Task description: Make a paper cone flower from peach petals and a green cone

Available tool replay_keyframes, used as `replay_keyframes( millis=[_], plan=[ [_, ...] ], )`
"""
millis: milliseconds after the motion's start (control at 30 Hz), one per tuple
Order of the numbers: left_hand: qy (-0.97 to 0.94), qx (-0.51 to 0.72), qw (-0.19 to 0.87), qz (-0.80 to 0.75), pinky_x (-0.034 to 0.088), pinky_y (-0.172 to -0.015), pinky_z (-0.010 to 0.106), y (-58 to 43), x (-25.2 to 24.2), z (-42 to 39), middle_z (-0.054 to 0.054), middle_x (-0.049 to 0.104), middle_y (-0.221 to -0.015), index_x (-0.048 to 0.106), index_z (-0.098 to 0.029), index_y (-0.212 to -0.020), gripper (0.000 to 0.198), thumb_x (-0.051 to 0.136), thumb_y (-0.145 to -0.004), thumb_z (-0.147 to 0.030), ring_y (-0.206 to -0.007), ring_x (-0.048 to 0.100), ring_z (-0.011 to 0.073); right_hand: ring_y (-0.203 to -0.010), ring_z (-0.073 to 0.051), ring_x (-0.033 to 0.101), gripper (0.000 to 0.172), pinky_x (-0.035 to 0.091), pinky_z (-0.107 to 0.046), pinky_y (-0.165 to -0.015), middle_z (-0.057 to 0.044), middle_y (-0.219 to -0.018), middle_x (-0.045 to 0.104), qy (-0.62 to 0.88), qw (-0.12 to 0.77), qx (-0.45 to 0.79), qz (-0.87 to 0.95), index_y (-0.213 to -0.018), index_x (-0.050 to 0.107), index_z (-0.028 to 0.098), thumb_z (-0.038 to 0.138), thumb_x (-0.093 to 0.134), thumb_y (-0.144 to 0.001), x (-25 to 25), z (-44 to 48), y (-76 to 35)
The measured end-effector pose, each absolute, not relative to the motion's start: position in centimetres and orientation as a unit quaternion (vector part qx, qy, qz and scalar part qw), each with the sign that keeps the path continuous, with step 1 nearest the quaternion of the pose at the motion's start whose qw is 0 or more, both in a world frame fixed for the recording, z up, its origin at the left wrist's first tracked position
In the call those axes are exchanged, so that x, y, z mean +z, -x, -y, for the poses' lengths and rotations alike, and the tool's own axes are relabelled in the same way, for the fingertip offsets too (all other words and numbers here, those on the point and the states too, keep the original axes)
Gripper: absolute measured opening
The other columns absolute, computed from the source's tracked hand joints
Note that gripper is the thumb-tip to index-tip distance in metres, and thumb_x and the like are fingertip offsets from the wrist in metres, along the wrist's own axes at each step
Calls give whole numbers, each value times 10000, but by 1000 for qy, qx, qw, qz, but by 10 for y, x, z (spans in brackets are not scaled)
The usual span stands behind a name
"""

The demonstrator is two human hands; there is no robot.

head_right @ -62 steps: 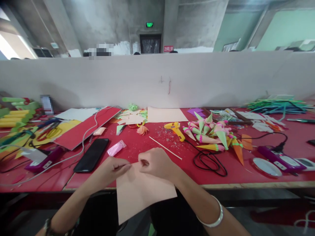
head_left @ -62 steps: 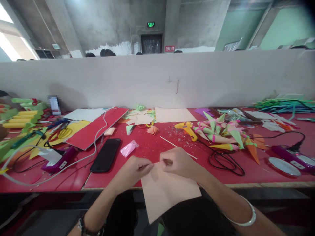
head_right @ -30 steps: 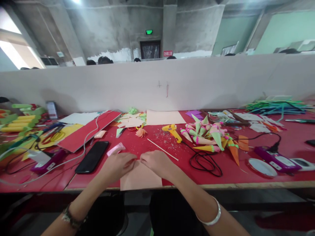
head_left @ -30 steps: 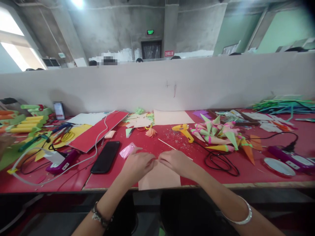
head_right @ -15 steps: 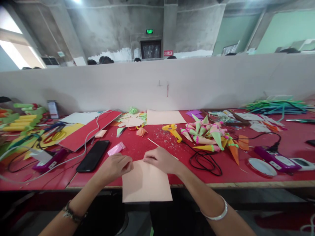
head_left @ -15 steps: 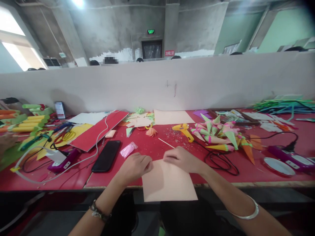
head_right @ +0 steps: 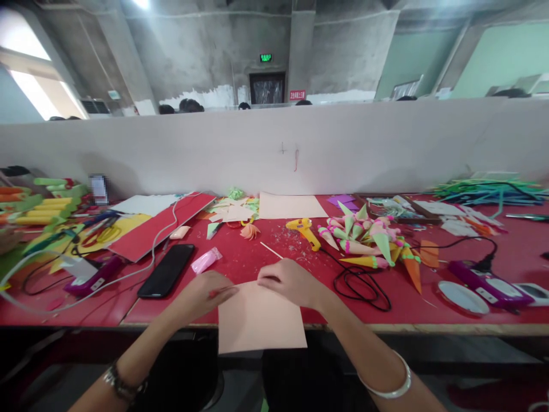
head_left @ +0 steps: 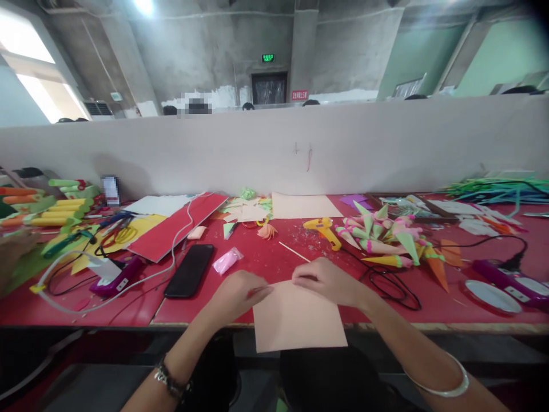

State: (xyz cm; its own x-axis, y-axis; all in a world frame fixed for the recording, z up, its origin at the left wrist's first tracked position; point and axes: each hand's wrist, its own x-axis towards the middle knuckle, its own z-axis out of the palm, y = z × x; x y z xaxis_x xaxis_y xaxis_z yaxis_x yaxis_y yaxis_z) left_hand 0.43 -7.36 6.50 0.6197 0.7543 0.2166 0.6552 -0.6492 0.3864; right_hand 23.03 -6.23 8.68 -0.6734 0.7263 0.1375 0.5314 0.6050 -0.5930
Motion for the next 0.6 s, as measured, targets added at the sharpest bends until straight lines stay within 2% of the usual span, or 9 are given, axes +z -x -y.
replay_keyframes(
  millis=[100, 200, 300, 367, 433, 500, 600],
  plan=[
    [-868, 175, 155, -438, 328, -532, 206, 3, 60, 65, -1, 561, -557, 539, -155, -597, 399, 319, -863, -354, -536, 492, 100, -588, -98, 493, 275, 294, -199, -557, 6, -642, 580, 383, 188, 253, 868, -687, 567, 164, 312, 395, -844, 73, 60, -235],
    [-822, 209, 153, -508, 359, -554, 209, 14, 54, 41, 4, 581, -583, 573, -165, -672, 387, 300, -860, -364, -563, 523, 113, -584, -113, 492, 284, 287, -205, -530, 4, -616, 547, 457, 224, 251, 823, -675, 522, 167, 329, 364, -847, 43, 56, -247],
    [-779, 223, 115, -575, 403, -610, 217, 10, 48, 2, 23, 631, -813, 576, -188, -936, 278, 428, -791, -373, -678, 566, 132, -574, -126, 485, 271, 312, -216, -531, 9, -602, 492, 532, 299, 260, 748, -704, 456, 175, 336, 302, -859, 10, 56, -255],
    [-761, 235, 92, -597, 420, -653, 237, -1, 44, -29, 61, 599, -967, 516, -172, -1058, 355, 457, -769, -370, -707, 569, 137, -577, -132, 478, 253, 333, -224, -545, 16, -604, 467, 549, 323, 266, 724, -736, 436, 185, 342, 282, -860, -5, 59, -256],
    [-749, 245, 70, -612, 424, -693, 267, -15, 40, -58, 107, 526, -1106, 460, -165, -1134, 418, 423, -783, -390, -817, 566, 171, -586, -135, 477, 240, 345, -228, -555, 18, -614, 460, 556, 338, 268, 710, -744, 424, 194, 345, 277, -859, -11, 62, -255],
    [-752, 236, 64, -612, 430, -678, 284, -27, 37, -84, 121, 511, -1112, 478, -177, -1125, 417, 428, -778, -402, -867, 560, 206, -579, -134, 477, 238, 344, -225, -547, 21, -612, 457, 560, 337, 273, 706, -745, 423, 197, 346, 276, -860, -12, 66, -252],
    [-781, 208, 81, -584, 428, -680, 270, -35, 36, -111, 98, 570, -993, 579, -177, -991, 287, 466, -766, -314, -825, 575, 195, -557, -127, 473, 253, 334, -215, -520, 28, -592, 447, 565, 322, 290, 702, -755, 429, 197, 359, 269, -865, -11, 68, -251]
  ],
)
